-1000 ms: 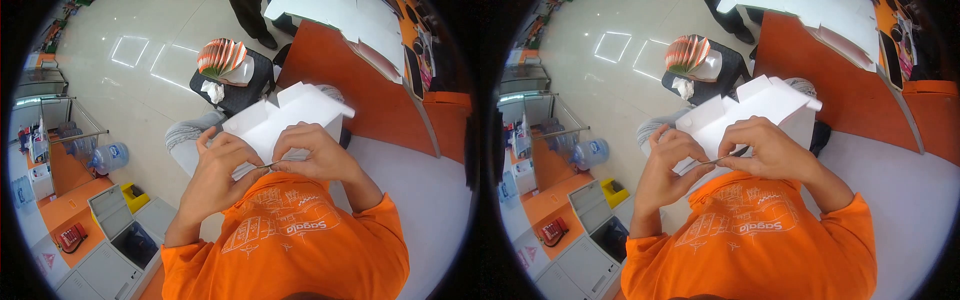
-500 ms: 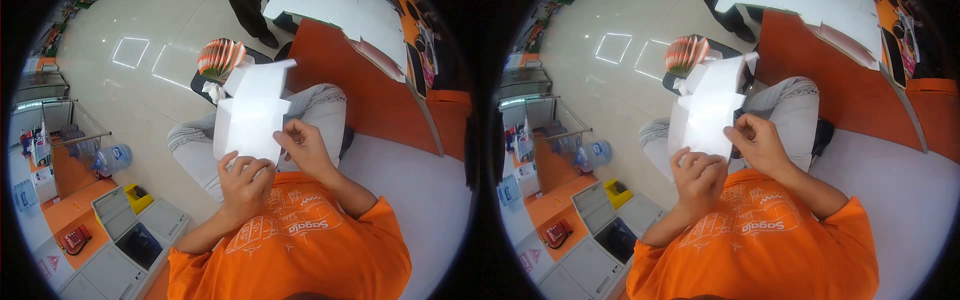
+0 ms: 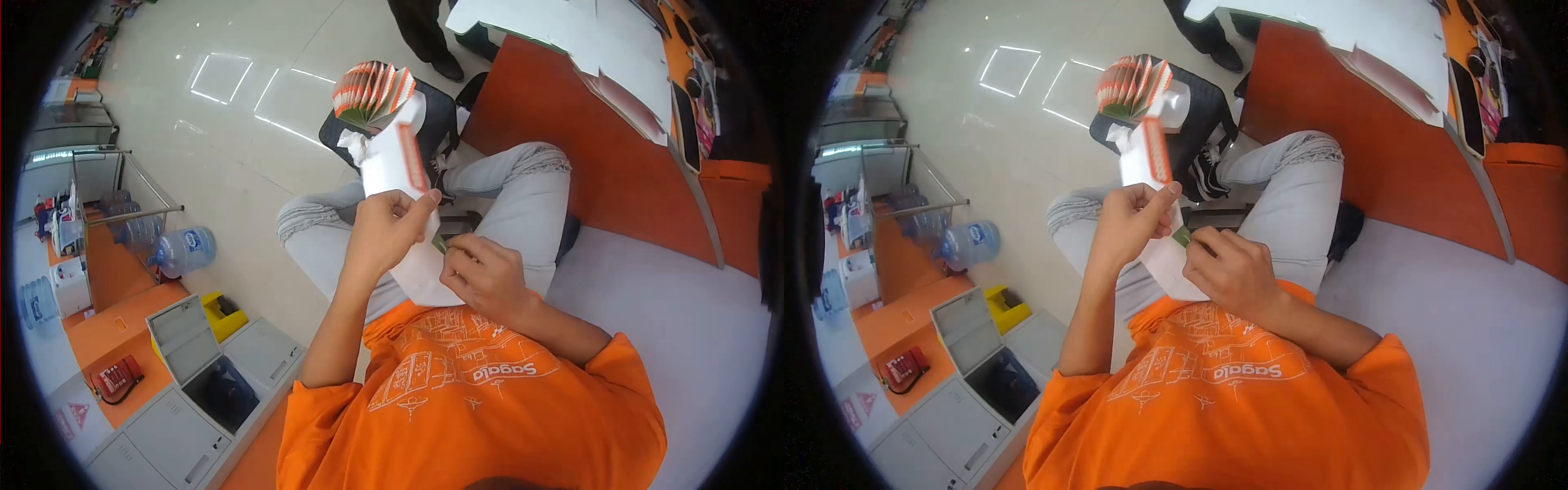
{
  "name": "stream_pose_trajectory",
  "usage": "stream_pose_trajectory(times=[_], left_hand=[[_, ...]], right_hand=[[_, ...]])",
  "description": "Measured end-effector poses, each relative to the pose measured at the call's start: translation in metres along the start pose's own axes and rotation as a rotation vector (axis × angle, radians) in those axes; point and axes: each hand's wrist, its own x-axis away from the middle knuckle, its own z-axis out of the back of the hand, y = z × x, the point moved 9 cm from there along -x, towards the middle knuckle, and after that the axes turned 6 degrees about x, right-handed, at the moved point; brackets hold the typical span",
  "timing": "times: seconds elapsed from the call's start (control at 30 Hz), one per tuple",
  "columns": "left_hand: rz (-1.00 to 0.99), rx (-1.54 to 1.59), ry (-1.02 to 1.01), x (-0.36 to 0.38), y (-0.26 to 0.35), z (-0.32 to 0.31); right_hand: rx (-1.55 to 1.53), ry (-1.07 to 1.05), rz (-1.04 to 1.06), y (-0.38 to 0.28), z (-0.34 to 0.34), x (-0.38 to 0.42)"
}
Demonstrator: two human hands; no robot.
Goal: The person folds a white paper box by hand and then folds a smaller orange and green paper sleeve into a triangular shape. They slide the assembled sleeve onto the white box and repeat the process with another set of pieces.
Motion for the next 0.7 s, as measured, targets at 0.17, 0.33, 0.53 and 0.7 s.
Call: stream_pose_trajectory(times=[0.17,0.33,0.53,0.7], left_hand=[[-0.035,-0.053,-0.159,-0.006,-0.007,-0.015],[-0.107,0.312,-0.236,0.008,-0.018,-0.013],[-0.14,0.442,-0.217,0.031,-0.026,-0.028],[-0.611,-0.237,0.01,0.052,-0.018,-0.018]], right_hand=[[-0.081,0.022,-0.018,0.006,0.006,0.008],[-0.417,0.03,-0.482,0.056,0.002,0.014],[-0.874,-0.016,-0.744,0.081,-0.027,0.025],[-0.96,0.038,-0.788,0.071,-0.016,0.019]])
